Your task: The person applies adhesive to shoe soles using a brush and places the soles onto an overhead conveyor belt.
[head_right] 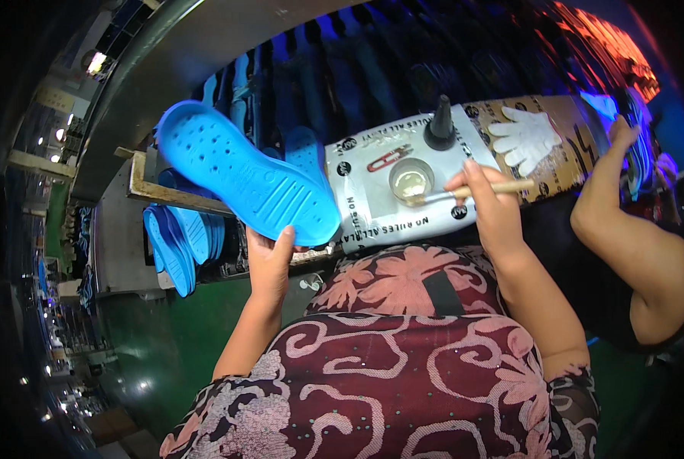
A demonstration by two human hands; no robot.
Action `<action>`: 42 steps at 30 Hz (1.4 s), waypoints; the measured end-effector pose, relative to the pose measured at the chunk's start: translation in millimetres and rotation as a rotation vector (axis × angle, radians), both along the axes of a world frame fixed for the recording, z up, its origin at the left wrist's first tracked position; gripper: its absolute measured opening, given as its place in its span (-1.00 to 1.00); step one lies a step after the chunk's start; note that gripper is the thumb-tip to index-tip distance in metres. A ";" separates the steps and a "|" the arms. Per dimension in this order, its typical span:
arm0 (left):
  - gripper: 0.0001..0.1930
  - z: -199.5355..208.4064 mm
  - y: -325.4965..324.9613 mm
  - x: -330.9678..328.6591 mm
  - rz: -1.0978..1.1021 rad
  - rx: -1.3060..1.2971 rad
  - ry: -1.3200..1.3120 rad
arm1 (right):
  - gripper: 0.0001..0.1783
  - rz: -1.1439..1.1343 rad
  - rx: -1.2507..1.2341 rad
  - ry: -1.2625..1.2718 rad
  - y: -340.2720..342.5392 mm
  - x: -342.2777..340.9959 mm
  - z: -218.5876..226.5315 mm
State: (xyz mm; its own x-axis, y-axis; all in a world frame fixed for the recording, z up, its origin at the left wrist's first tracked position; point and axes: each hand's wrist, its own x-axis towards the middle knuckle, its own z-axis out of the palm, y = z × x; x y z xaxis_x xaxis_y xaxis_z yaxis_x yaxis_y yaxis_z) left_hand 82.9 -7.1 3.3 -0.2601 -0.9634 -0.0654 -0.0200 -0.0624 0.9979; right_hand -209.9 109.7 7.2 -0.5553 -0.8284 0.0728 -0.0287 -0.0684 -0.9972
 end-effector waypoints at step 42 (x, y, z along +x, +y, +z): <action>-0.48 0.2 9.9 -66.8 -0.106 -0.571 0.028 | -0.79 0.201 -0.221 0.848 -8.9 28.3 27.3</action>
